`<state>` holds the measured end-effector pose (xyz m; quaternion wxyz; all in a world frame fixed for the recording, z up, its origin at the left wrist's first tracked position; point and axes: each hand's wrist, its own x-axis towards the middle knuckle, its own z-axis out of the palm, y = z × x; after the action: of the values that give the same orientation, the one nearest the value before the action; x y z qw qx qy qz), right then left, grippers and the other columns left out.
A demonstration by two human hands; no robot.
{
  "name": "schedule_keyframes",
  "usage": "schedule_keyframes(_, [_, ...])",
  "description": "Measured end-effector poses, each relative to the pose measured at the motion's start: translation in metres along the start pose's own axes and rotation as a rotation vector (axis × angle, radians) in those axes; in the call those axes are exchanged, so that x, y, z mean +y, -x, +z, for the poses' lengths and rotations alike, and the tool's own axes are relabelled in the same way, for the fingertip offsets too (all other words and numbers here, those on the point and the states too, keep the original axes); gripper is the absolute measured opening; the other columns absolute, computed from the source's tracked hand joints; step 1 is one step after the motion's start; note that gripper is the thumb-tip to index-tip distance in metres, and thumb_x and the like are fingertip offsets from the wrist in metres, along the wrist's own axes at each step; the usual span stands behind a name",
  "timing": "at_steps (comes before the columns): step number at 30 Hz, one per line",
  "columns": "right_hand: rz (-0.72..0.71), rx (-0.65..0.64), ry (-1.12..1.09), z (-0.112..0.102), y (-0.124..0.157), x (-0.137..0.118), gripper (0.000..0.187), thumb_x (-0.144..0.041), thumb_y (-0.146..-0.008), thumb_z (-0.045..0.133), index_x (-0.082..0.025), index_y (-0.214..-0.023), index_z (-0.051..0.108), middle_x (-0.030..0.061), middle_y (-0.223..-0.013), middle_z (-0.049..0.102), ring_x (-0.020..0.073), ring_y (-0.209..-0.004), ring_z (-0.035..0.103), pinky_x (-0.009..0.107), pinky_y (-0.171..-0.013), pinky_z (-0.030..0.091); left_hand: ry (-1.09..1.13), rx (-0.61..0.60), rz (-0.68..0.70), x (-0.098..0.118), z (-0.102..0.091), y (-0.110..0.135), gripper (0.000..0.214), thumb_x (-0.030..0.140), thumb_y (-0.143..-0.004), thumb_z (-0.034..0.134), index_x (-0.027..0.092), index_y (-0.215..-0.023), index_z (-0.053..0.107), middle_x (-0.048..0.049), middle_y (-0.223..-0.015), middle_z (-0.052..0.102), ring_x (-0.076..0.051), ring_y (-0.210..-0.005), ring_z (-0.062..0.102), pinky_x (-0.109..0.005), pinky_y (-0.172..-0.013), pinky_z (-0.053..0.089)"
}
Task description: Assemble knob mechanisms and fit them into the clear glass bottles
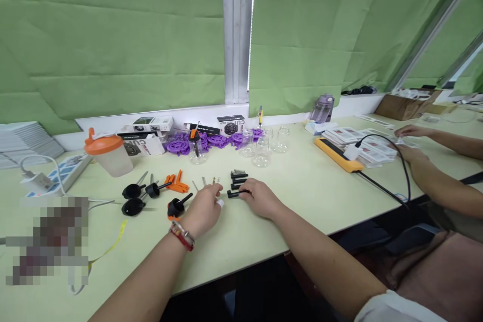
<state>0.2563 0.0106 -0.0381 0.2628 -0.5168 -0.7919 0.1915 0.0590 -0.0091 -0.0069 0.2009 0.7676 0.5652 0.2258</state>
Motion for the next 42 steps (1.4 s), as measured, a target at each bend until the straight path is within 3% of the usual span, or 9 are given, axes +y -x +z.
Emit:
schedule_keyframes(3, [0.005,0.019,-0.011,0.001,0.0,-0.003,0.019,-0.021,-0.088,0.049,-0.018,-0.095,0.067,0.0072,-0.1,0.06,0.0173,-0.091,0.056,0.03,-0.082,0.041,0.032,-0.108,-0.133,-0.003,0.019,-0.013,0.033,0.008,-0.069,0.053,0.013,-0.101,0.059,-0.0082,-0.087,0.065,-0.018,-0.075,0.06,-0.028,-0.066,0.044])
schedule_keyframes(8, [-0.033,-0.007,-0.012,0.004,-0.002,-0.002,0.024,-0.023,-0.092,0.043,-0.018,-0.094,0.067,0.0064,-0.094,0.059,0.0159,-0.085,0.056,0.029,-0.078,0.042,0.05,-0.038,-0.125,-0.014,0.034,-0.022,0.022,0.015,-0.07,0.058,0.016,-0.092,0.061,-0.0047,-0.078,0.064,-0.016,-0.068,0.057,-0.026,-0.061,0.04])
schedule_keyframes(13, [-0.094,0.023,-0.004,0.005,-0.003,-0.003,0.022,-0.022,-0.092,0.044,-0.019,-0.097,0.066,0.0051,-0.095,0.057,0.0152,-0.084,0.055,0.028,-0.077,0.042,0.002,-0.018,-0.089,-0.014,0.034,-0.019,0.006,0.018,-0.073,0.056,0.016,-0.077,0.061,-0.0024,-0.067,0.06,-0.013,-0.061,0.052,-0.025,-0.058,0.035])
schedule_keyframes(17, [-0.13,0.058,-0.014,0.005,-0.002,-0.005,0.023,-0.02,-0.09,0.046,-0.021,-0.103,0.065,0.0051,-0.099,0.056,0.0151,-0.084,0.056,0.028,-0.075,0.043,-0.012,-0.011,-0.085,-0.014,0.034,-0.02,0.006,0.019,-0.073,0.056,0.016,-0.073,0.061,-0.002,-0.064,0.059,-0.014,-0.059,0.05,-0.026,-0.056,0.034])
schedule_keyframes(30, [0.063,0.059,-0.184,0.005,-0.012,0.019,0.019,-0.02,-0.086,0.05,-0.018,-0.09,0.069,0.0056,-0.095,0.064,0.0165,-0.089,0.058,0.03,-0.084,0.043,0.046,0.009,-0.081,-0.018,0.036,-0.018,0.016,0.02,-0.077,0.051,0.018,-0.076,0.067,-0.0036,-0.068,0.065,-0.015,-0.063,0.056,-0.027,-0.062,0.04])
schedule_keyframes(35, [0.099,0.04,-0.147,0.002,-0.009,0.025,0.021,-0.024,-0.086,0.049,-0.019,-0.089,0.069,0.0057,-0.096,0.064,0.017,-0.089,0.058,0.03,-0.082,0.042,-0.012,0.02,-0.119,-0.017,0.033,-0.017,0.018,0.021,-0.077,0.049,0.017,-0.078,0.067,-0.006,-0.07,0.066,-0.018,-0.067,0.057,-0.029,-0.064,0.042])
schedule_keyframes(42, [0.172,0.012,-0.158,0.007,-0.007,0.02,0.015,-0.028,-0.083,0.054,-0.021,-0.091,0.064,0.001,-0.08,0.064,0.0144,-0.071,0.056,0.027,-0.066,0.041,-0.026,0.02,-0.126,-0.016,0.031,-0.017,0.02,0.02,-0.078,0.046,0.017,-0.08,0.066,-0.0077,-0.073,0.067,-0.02,-0.07,0.059,-0.029,-0.065,0.042])
